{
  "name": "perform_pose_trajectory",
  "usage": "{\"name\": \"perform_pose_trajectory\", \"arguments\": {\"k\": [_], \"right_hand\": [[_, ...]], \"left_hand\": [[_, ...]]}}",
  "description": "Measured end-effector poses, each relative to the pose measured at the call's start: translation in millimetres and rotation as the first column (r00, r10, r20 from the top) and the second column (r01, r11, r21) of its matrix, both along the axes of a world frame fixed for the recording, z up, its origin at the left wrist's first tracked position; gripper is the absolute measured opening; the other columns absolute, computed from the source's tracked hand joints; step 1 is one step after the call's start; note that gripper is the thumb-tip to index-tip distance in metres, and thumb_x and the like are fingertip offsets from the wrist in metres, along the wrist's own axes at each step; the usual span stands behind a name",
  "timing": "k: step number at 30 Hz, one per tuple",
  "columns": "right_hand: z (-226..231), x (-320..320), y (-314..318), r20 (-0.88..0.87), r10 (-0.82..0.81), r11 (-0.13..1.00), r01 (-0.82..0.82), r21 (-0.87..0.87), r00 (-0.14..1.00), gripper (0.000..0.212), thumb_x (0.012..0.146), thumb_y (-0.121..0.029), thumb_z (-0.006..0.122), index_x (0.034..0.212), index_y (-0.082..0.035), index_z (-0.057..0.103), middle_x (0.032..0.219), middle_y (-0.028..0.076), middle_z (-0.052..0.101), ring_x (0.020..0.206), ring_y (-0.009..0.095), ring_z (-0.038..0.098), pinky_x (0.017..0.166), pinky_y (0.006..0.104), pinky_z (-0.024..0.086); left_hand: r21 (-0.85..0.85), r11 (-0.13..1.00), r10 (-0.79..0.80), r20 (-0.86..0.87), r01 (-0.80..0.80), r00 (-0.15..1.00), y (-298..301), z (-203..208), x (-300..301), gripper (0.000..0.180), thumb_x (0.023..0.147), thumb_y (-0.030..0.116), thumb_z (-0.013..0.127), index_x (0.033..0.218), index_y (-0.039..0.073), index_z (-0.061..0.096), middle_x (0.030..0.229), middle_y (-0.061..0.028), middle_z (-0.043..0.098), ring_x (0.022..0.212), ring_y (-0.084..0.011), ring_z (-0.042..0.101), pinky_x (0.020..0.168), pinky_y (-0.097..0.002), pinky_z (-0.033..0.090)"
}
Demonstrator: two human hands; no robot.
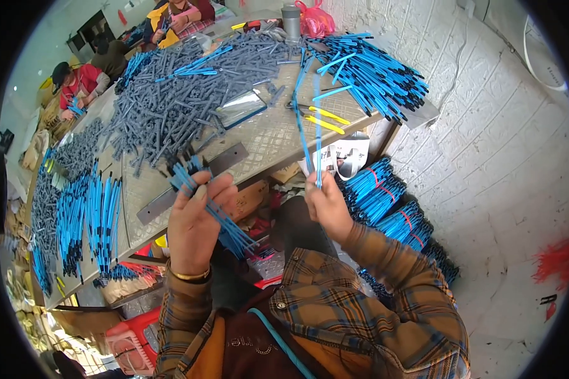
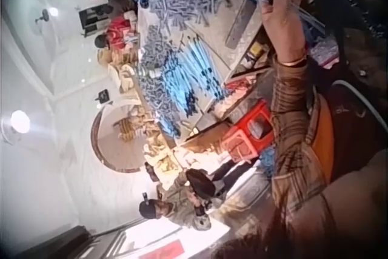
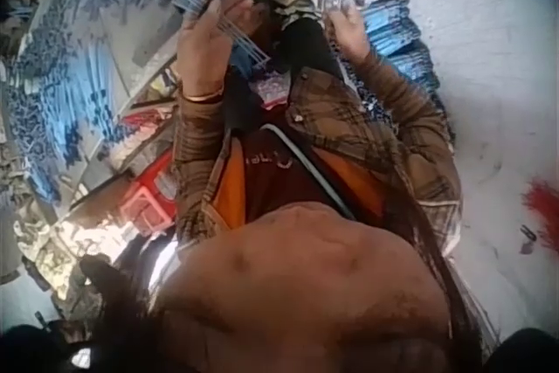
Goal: The person assembles small blue and grey plastic components onto a metal fixture board, trimming excess material from the components with wire cutters, then bundles the finished parts. The components are taken from storage bins and the finished bundles are placed into other bins.
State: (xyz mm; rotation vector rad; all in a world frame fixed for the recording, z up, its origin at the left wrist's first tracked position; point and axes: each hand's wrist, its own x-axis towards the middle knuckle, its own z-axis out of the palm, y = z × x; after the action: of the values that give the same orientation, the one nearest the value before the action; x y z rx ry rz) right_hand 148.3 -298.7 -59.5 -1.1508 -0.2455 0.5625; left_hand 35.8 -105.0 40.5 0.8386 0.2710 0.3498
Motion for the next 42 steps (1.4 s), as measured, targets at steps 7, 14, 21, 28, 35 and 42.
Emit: {"name": "perform_pose_trajectory", "arguments": {"k": [7,14,21,28,35,42], "right_hand": [[3.3,-33.4,-13.6,0.879,0.274,0.914,0.18,-0.365,0.39,0.011,0.082,-0.014,0.05,0.079,-0.004,0.052,0.064,0.008,0.049,0.056,0.027,0.051,0.051,0.0359,0.04],[6.3,-30.8,-20.6,0.911,0.284,0.935,0.127,-0.332,0.298,0.012,0.083,-0.016,0.048,0.077,-0.006,0.052,0.06,0.011,0.043,0.051,0.028,0.045,0.046,0.0366,0.034],[10.4,-31.9,-12.6,0.945,0.321,0.94,0.107,-0.325,0.053,0.008,0.079,-0.014,0.054,0.08,-0.006,0.053,0.059,0.009,0.039,0.048,0.027,0.042,0.043,0.0381,0.031],[6.5,-18.3,-15.3,0.957,0.278,0.941,0.178,-0.288,0.081,0.019,0.076,-0.011,0.057,0.093,-0.003,0.056,0.063,0.01,0.045,0.052,0.028,0.045,0.046,0.0365,0.036],[20.2,-17.5,-8.1,0.795,0.15,0.902,0.247,-0.353,0.587,0.025,0.083,-0.01,0.047,0.103,0.003,0.052,0.072,0.01,0.054,0.059,0.02,0.053,0.056,0.031,0.045],[55.7,128.8,26.3,0.758,0.316,0.622,0.478,-0.62,0.571,0.037,0.09,-0.035,0.045,0.094,0.0,0.057,0.085,0.023,0.06,0.075,0.036,0.059,0.068,0.0405,0.047]], "left_hand": [[0.177,0.948,0.238,0.15,-0.263,0.96,16.1,-28.9,44.9,0.02,0.087,0.017,0.057,0.1,0.004,0.049,0.082,-0.0063,0.058,0.07,-0.0135,0.056,0.066,-0.0259,0.046],[-0.03,0.929,0.365,0.232,-0.369,0.902,14.1,-26.9,43.2,0.015,0.085,0.016,0.059,0.09,0.008,0.047,0.073,-0.0007,0.05,0.067,-0.0112,0.052,0.062,-0.0264,0.043],[0.238,0.826,0.43,0.318,-0.51,0.845,11.2,-32.6,40.9,0.021,0.081,0.011,0.063,0.092,0.007,0.045,0.075,-0.003,0.052,0.059,-0.0107,0.052,0.053,-0.0216,0.043],[0.155,0.899,0.386,0.168,-0.411,0.907,12.1,-29.7,33.5,0.019,0.082,0.004,0.055,0.098,0.007,0.045,0.073,-0.0036,0.052,0.057,-0.0141,0.051,0.053,-0.0265,0.045],[-0.013,0.926,0.365,0.283,-0.377,0.887,20.6,-39.0,35.9,0.018,0.086,0.005,0.047,0.104,0.009,0.045,0.068,-0.0055,0.05,0.051,-0.0131,0.046,0.046,-0.0245,0.039],[-0.241,0.965,0.202,0.434,-0.102,0.878,27.7,-35.5,12.2,0.015,0.09,0.009,0.045,0.104,0.007,0.046,0.062,-0.0064,0.049,0.047,-0.011,0.041,0.041,-0.0233,0.028]]}}
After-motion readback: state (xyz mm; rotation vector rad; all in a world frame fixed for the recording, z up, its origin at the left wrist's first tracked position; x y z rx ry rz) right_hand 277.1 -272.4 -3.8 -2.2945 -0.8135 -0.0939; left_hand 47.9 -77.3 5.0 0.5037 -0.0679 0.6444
